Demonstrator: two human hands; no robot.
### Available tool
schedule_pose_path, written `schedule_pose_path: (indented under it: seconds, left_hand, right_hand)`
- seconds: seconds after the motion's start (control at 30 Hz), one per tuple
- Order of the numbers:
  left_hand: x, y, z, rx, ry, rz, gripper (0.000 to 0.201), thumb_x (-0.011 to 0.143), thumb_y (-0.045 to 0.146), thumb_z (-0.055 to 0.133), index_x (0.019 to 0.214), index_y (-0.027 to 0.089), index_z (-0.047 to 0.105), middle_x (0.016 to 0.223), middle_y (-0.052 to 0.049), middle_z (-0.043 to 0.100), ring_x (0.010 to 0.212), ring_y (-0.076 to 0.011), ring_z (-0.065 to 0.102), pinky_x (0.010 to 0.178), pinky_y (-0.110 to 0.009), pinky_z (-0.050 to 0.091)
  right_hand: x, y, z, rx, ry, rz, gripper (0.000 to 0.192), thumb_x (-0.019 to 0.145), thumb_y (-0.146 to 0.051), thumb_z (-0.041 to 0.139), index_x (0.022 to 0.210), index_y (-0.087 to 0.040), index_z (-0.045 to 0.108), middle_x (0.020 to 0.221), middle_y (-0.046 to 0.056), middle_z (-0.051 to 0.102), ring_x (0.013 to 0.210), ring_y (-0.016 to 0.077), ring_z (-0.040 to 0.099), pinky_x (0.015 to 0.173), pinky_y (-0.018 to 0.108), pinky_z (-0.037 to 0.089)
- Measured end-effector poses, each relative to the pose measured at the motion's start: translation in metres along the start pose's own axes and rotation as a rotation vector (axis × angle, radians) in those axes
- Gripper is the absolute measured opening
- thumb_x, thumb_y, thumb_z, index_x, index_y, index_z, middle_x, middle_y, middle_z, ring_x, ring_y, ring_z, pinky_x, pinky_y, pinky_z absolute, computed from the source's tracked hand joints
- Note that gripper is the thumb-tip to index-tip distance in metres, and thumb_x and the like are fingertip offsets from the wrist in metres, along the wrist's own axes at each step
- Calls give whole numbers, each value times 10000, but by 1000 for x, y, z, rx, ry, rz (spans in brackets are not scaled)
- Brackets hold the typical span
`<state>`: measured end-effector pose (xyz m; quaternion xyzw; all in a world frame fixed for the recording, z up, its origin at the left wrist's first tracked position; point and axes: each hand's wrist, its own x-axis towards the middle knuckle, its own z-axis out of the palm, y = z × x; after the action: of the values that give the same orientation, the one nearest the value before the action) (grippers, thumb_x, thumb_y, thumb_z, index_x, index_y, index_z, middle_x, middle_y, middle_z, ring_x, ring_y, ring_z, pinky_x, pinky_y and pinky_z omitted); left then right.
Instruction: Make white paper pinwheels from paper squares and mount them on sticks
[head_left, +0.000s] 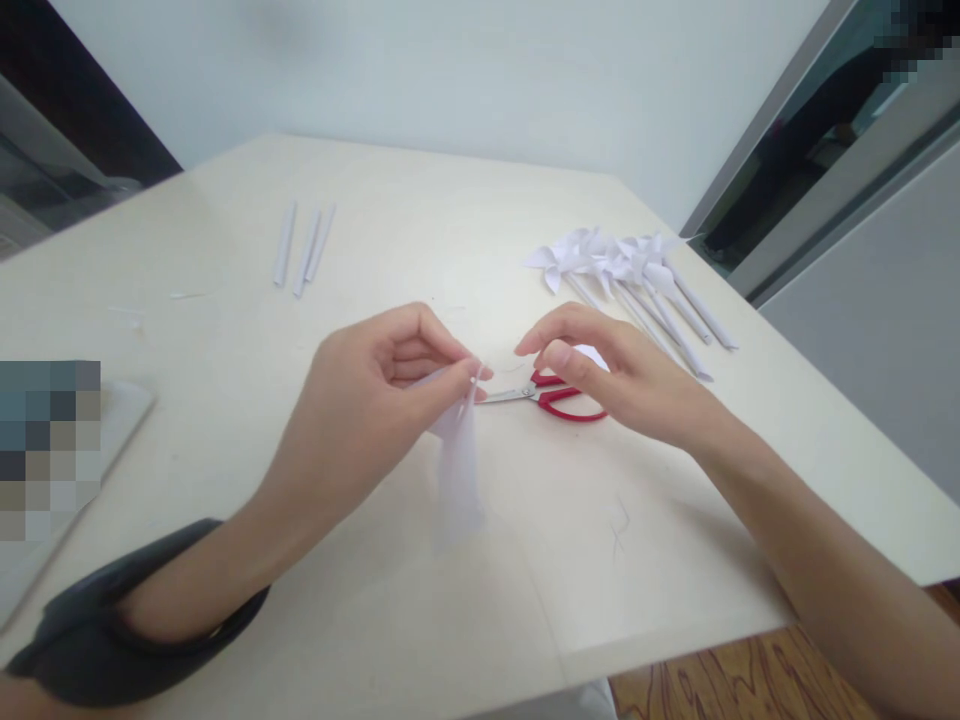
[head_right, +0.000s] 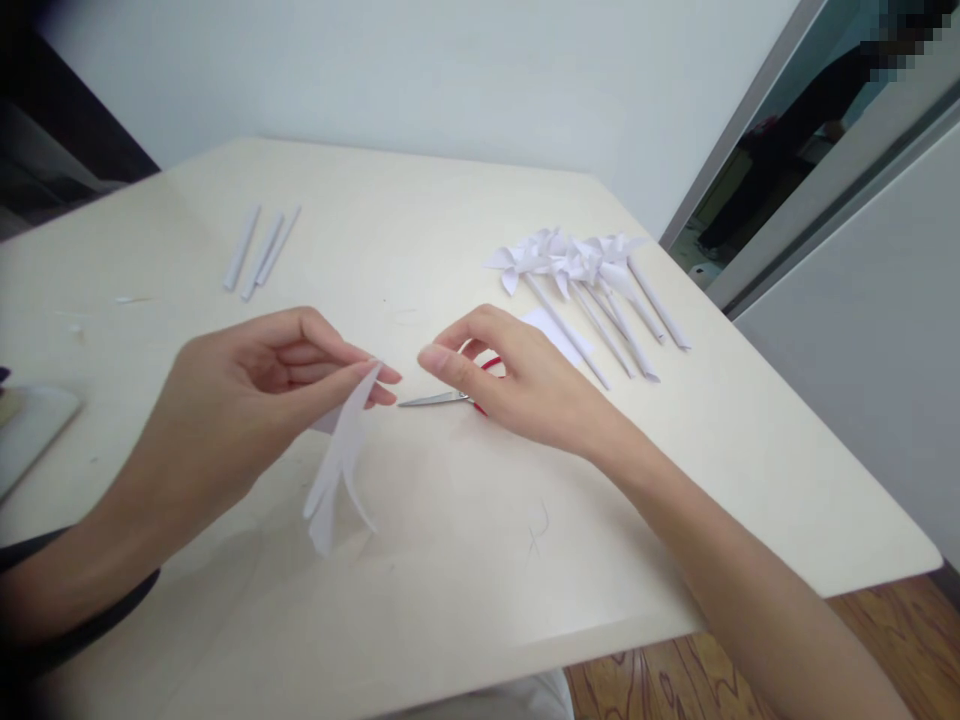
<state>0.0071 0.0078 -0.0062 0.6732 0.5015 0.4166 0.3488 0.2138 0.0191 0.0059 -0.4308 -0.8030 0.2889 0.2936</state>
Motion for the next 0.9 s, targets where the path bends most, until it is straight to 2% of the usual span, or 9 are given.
schedule_pose_path:
  seconds: [0.1, 0.3, 0.43, 0.5, 0.57, 0.67, 0.73, 0.8, 0.9]
  left_hand:
    - [2, -4, -1, 18, 97, 11, 90, 807, 281, 641, 743, 236, 597, 774, 30, 731, 746, -172, 708, 663, -246, 542]
    - [1, -4, 2, 184, 211, 78, 79, 811, 288, 625, 771, 241, 576, 836, 25, 694, 839, -188, 683, 777, -315, 539]
    - [2, -4, 1, 258, 212, 66, 67, 812, 307, 606, 824, 257, 562, 871, 34, 670, 840, -183, 672, 795, -322, 530]
    - [4, -6, 0, 236, 210, 53, 109, 806, 313, 608, 872, 256, 543, 922, 26, 657, 850, -183, 668, 737, -299, 526]
    - [7, -9, -3, 190, 189, 7, 184, 800, 324, 613, 939, 263, 510, 972, 17, 647, 809, -173, 663, 612, -260, 500]
    - [14, -10, -8, 34, 84, -148, 268, 779, 371, 624, 999, 279, 502, 871, 20, 645, 615, -141, 616, 436, -213, 402]
    - [20, -7, -10, -102, -74, -266, 263, 795, 439, 580, 1000, 277, 548, 770, 20, 621, 620, -153, 609, 479, -225, 448]
    - [23, -3, -11, -120, -276, -354, 267, 814, 481, 537, 944, 259, 608, 803, 3, 631, 690, -168, 615, 538, -243, 475]
    - [22, -1, -8, -40, -417, -311, 204, 798, 419, 589, 826, 228, 656, 861, -7, 675, 817, -178, 623, 644, -234, 478]
  right_hand:
    - [0, -2, -2, 65, -111, 148, 348, 891, -503, 477, 963, -201, 635, 1012, 37, 620, 860, 154, 591, 721, 274, 442]
    - [-8, -17, 13, 124, -252, 255, 394, 867, -562, 462, 989, -223, 621, 1044, 37, 633, 934, 189, 596, 746, 306, 446]
    - [-13, -19, 23, 99, -198, 277, 261, 813, -480, 575, 907, -240, 613, 984, -7, 652, 877, 167, 609, 718, 292, 450]
    - [-11, -16, 22, 61, -159, 229, 131, 825, -348, 568, 815, -223, 605, 901, -25, 659, 829, 142, 609, 683, 268, 444]
    - [-7, -10, 18, 19, -141, 203, 121, 835, -237, 518, 743, -202, 590, 815, -28, 656, 777, 122, 605, 645, 250, 440]
    - [-2, -1, 9, -49, -67, 181, 134, 837, -180, 493, 752, -188, 598, 773, -21, 653, 732, 116, 602, 613, 243, 440]
    - [0, 3, 5, -74, -36, 150, 134, 841, -166, 492, 769, -184, 604, 771, -19, 651, 705, 112, 596, 595, 240, 436]
    - [0, 5, 2, -67, -46, 115, 135, 848, -162, 495, 774, -185, 605, 773, -23, 645, 689, 107, 585, 591, 239, 430]
    - [-1, 6, 5, -43, -87, 36, 87, 848, -186, 541, 796, -191, 610, 815, -23, 638, 745, 114, 582, 651, 252, 440]
